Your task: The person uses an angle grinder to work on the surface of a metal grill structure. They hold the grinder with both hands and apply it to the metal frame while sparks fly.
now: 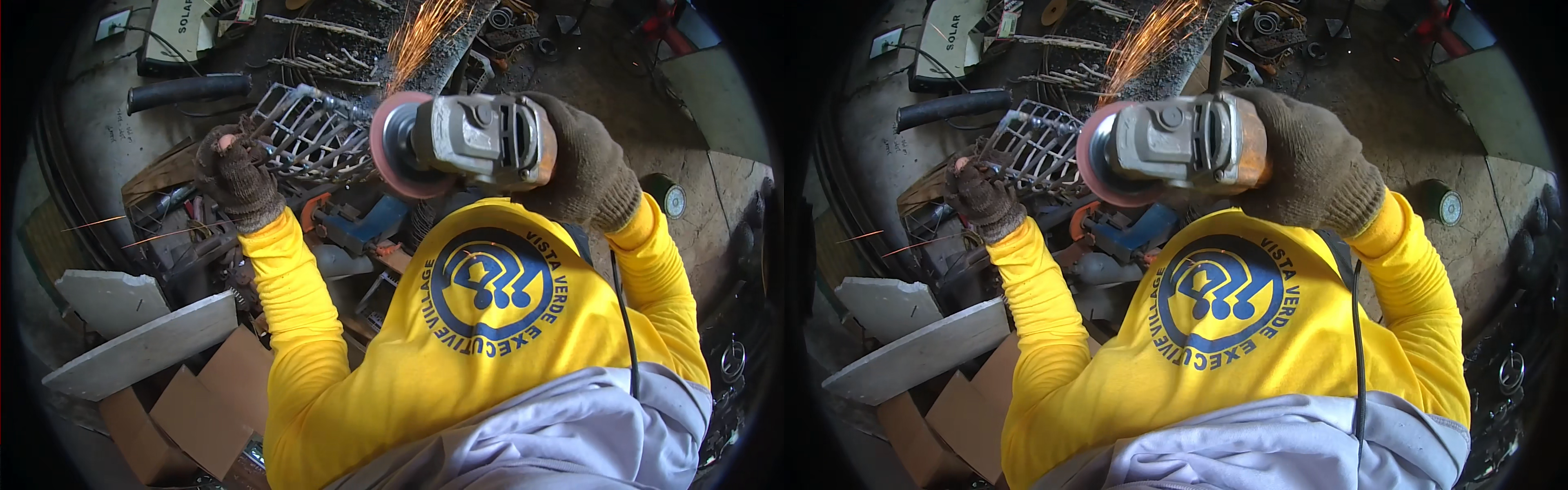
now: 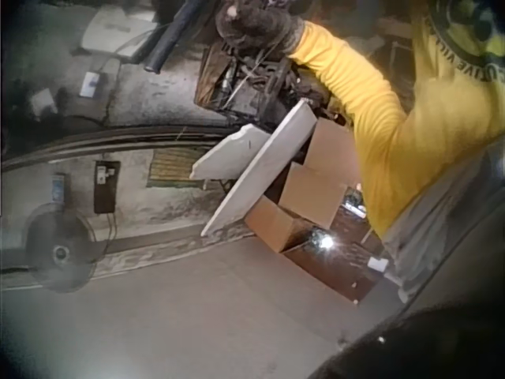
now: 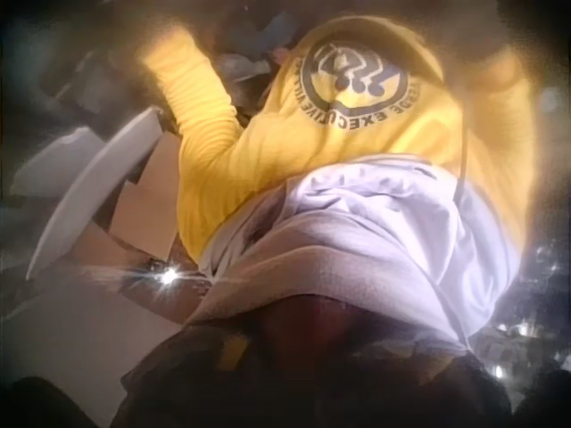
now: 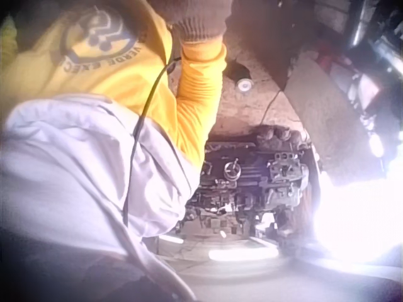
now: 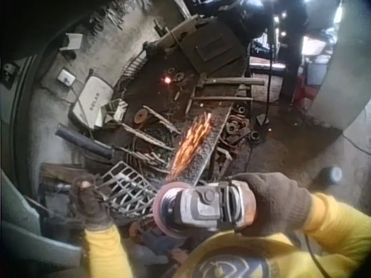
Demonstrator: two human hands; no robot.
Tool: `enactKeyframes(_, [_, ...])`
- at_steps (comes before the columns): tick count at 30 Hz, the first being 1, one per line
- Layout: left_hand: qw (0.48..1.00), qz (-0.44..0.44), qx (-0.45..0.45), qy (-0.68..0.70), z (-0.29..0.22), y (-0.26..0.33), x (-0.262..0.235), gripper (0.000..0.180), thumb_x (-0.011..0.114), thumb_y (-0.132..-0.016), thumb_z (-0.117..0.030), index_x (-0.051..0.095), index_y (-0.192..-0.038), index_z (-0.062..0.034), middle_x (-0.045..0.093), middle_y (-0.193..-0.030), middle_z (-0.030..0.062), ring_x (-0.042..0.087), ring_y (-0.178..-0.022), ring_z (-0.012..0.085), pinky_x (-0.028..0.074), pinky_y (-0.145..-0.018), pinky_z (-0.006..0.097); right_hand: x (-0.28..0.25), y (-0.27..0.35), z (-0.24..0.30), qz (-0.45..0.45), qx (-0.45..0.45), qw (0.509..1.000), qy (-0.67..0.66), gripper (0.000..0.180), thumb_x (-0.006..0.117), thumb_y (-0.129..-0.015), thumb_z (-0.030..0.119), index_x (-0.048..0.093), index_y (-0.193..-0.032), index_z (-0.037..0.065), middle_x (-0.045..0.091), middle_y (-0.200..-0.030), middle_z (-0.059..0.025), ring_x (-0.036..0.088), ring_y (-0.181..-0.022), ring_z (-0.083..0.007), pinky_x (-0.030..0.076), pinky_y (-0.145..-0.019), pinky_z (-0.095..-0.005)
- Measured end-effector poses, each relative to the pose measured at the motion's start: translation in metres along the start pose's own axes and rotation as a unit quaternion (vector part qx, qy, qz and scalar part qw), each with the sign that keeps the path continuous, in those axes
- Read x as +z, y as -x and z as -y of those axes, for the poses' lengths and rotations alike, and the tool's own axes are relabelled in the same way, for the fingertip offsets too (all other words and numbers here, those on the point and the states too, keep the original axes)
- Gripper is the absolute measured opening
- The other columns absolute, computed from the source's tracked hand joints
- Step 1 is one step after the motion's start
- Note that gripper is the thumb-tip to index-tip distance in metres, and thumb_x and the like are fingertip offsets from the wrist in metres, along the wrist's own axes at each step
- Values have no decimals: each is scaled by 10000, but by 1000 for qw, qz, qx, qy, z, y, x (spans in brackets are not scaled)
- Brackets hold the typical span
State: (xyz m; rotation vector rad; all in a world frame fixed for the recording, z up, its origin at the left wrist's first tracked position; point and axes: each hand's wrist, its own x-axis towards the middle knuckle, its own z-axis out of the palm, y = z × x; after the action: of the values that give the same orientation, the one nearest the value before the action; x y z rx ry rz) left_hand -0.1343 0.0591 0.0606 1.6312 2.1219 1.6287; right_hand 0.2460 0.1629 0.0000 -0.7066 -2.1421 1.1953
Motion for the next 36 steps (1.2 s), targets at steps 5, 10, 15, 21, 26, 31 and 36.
enactKeyframes(5, [994, -4, 67, -87, -3, -5, 5, 369, 666, -913, -367, 664, -841, -5, 646, -701, 57, 598, -562, 147, 456, -535, 272, -18, -9, 15, 34, -1, 995, 91, 841, 939, -566, 272, 569, -1288, 51, 674, -1165, -155, 677, -1040, -350, 544, -910, -402])
enactKeyframes(10, [998, 32, 25, -39, -12, -2, 11, 255, 630, -945, -266, 652, -853, -30, 651, -735, 40, 599, -620, 128, 502, -585, 264, -23, -2, 21, 47, 21, 992, 115, 820, 931, -581, 267, 572, -1285, 48, 674, -1159, -163, 680, -1028, -350, 548, -900, -402])
enactKeyframes(15, [999, -9, -18, 30, -12, 0, 19, 262, 652, -923, -283, 654, -838, -36, 647, -735, 35, 592, -621, 108, 476, -553, 255, -25, -1, 24, 75, 35, 991, 109, 821, 931, -584, 262, 569, -1287, 43, 673, -1162, -166, 681, -1030, -353, 548, -905, -404])
enactKeyframes(21, [994, 33, 62, -87, -19, -9, 15, 365, 664, -916, -343, 665, -806, 5, 668, -695, 82, 640, -591, 184, 497, -566, 288, -23, -1, 15, 68, 18, 994, 78, 864, 927, -580, 264, 537, -1316, 35, 669, -1164, -177, 675, -1046, -358, 547, -907, -411])
enactKeyframes(26, [995, 7, 72, -74, -7, -6, 12, 357, 659, -917, -340, 667, -806, -1, 673, -701, 80, 633, -587, 181, 484, -557, 298, -18, 4, 10, 75, 22, 994, 77, 893, 935, -553, 269, 536, -1316, 30, 667, -1170, -176, 667, -1060, -367, 540, -919, -416])
enactKeyframes(31, [993, 34, 63, -90, -7, -8, 10, 337, 669, -909, -329, 673, -823, -3, 679, -719, 76, 633, -588, 169, 482, -553, 287, -18, -2, 6, 57, 30, 998, 12, 951, 954, -501, 283, 539, -1317, 24, 661, -1184, -182, 662, -1076, -367, 530, -937, -417])
enactKeyframes(36, [998, 7, 60, -32, -4, -4, 6, 324, 670, -903, -325, 676, -860, -4, 666, -713, 57, 600, -547, 148, 462, -534, 269, -10, 8, 2, 69, 51, 996, -16, 965, 940, -496, 225, 527, -1343, 17, 655, -1204, -195, 652, -1098, -367, 515, -951, -410])
